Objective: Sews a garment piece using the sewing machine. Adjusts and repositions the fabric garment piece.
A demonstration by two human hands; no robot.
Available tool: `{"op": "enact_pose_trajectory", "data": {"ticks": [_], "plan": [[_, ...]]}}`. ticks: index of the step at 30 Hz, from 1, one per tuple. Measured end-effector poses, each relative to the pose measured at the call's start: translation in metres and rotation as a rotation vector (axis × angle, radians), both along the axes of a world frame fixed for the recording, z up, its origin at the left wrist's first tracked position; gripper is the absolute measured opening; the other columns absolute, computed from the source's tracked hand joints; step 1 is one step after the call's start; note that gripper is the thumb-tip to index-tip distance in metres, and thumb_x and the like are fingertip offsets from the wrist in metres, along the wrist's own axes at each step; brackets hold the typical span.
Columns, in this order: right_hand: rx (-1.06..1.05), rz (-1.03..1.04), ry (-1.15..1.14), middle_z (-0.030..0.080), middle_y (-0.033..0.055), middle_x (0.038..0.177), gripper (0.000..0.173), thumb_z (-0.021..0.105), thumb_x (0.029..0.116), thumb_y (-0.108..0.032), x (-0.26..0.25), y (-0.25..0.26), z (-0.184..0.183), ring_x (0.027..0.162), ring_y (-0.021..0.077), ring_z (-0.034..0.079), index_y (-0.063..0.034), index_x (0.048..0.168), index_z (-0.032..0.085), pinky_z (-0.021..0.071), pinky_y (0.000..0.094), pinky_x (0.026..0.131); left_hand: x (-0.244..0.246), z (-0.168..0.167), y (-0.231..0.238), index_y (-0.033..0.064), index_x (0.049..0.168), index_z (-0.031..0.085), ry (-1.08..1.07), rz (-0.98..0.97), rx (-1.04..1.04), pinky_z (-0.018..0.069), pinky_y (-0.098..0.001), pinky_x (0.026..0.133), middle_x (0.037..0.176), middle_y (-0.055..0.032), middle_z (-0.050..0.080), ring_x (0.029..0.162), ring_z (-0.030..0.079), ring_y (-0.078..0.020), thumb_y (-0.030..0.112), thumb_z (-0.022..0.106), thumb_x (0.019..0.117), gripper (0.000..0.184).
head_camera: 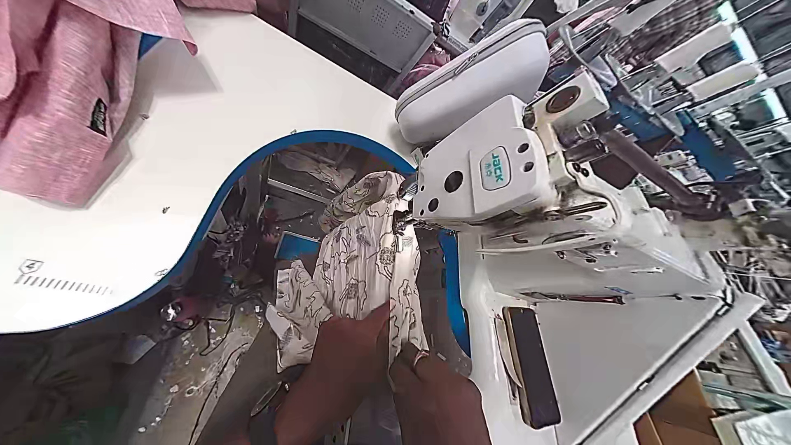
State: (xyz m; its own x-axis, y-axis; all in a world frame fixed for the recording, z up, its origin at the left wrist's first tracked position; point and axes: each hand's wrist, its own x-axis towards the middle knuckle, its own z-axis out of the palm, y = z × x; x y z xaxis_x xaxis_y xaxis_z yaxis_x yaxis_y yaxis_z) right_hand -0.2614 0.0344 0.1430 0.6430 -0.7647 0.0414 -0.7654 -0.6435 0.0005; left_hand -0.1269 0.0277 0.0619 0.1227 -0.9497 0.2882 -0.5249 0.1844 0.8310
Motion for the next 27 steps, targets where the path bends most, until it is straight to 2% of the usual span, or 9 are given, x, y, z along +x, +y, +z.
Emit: {"op": "enact_pose_trajectory", "data": {"ticks": [2,4,8,11,14,17,22,25,27], "plan": [[-0.046,0.027,-0.072,0.069,0.0079,0.076,0.017,0.059,0.0825,-0.006,-0.002,-0.003,-0.002,0.064,0.0230,0.065,-0.0095,0.070,0.070,0.0484,0.0345,0.051,-0.001,-0.001,0.003,0.0044,0.096,0.075,-0.059,-0.042,-0.026,0.0431,-0.0396,0.036,0.046,-0.0049,0.050,0.038,0.054,-0.0228,0.015,0.051,0.0913,0.027],[-0.059,0.039,-0.122,0.069,0.0068,0.077,0.021,0.056,0.0858,-0.008,-0.004,-0.003,-0.009,0.066,0.0220,0.064,-0.0102,0.069,0.069,0.0484,0.0336,0.054,0.002,-0.004,0.002,0.0039,0.097,0.075,-0.090,-0.075,-0.038,0.0424,-0.0403,0.037,0.046,-0.0050,0.049,0.038,0.054,-0.0240,0.014,0.053,0.0900,0.025],[-0.094,-0.001,-0.171,0.071,0.0075,0.080,0.023,0.056,0.0869,-0.009,-0.009,-0.003,-0.007,0.070,0.0223,0.066,-0.0102,0.068,0.069,0.0518,0.0328,0.059,0.017,0.001,0.000,0.0024,0.126,0.070,-0.034,-0.289,0.091,0.0479,-0.0467,0.047,0.053,-0.0094,0.055,0.046,0.059,-0.0303,0.012,0.055,0.0963,0.035],[-0.117,0.006,-0.205,0.072,0.0061,0.082,0.023,0.055,0.0858,-0.009,-0.012,-0.003,-0.020,0.071,0.0214,0.066,-0.0119,0.068,0.069,0.0512,0.0323,0.060,0.023,0.003,-0.004,0.0023,0.119,0.069,-0.007,-0.376,0.129,0.0489,-0.0489,0.050,0.056,-0.0113,0.057,0.051,0.062,-0.0329,0.013,0.052,0.1000,0.028],[-0.058,-0.008,-0.257,0.074,0.0070,0.089,0.019,0.058,0.0836,-0.006,-0.014,-0.001,-0.016,0.081,0.0209,0.068,-0.0106,0.072,0.072,0.0544,0.0310,0.070,0.029,0.003,-0.007,0.0029,0.118,0.070,0.085,-0.464,0.171,0.0484,-0.0509,0.053,0.060,-0.0130,0.059,0.056,0.063,-0.0337,0.014,0.051,0.1017,0.027],[-0.098,-0.001,-0.237,0.075,0.0066,0.090,0.020,0.058,0.0846,-0.009,-0.012,-0.001,-0.020,0.081,0.0212,0.069,-0.0122,0.070,0.071,0.0547,0.0315,0.067,0.031,0.008,-0.008,0.0005,0.114,0.070,0.098,-0.497,0.231,0.0501,-0.0558,0.060,0.066,-0.0179,0.063,0.064,0.066,-0.0386,0.010,0.051,0.1010,0.024],[-0.204,-0.022,-0.279,0.073,0.0070,0.086,0.024,0.055,0.0869,-0.011,-0.011,-0.009,-0.030,0.076,0.0191,0.069,-0.0113,0.068,0.070,0.0526,0.0275,0.060,0.028,0.002,-0.007,-0.0008,0.112,0.071,0.125,-0.404,0.131,0.0477,-0.0505,0.056,0.062,-0.0149,0.061,0.057,0.063,-0.0335,0.008,0.050,0.0986,0.026],[-0.120,-0.106,-0.591,0.063,0.0072,0.075,0.026,0.047,0.0910,-0.010,-0.018,-0.019,-0.038,0.075,0.0086,0.063,-0.0051,0.072,0.063,0.0485,0.0161,0.065,0.029,0.000,-0.011,-0.0004,0.127,0.068,0.150,-0.392,0.104,0.0497,-0.0504,0.059,0.067,-0.0146,0.065,0.061,0.066,-0.0322,0.008,0.049,0.0984,0.035],[-0.123,-0.161,-0.590,0.053,0.0042,0.065,0.026,0.045,0.0936,-0.016,-0.026,-0.023,-0.030,0.063,0.0054,0.053,-0.0045,0.074,0.058,0.0412,0.0151,0.057,0.028,0.000,-0.011,-0.0001,0.136,0.064,0.182,-0.388,0.117,0.0498,-0.0494,0.060,0.068,-0.0144,0.066,0.061,0.064,-0.0310,0.006,0.048,0.0979,0.042]]}}
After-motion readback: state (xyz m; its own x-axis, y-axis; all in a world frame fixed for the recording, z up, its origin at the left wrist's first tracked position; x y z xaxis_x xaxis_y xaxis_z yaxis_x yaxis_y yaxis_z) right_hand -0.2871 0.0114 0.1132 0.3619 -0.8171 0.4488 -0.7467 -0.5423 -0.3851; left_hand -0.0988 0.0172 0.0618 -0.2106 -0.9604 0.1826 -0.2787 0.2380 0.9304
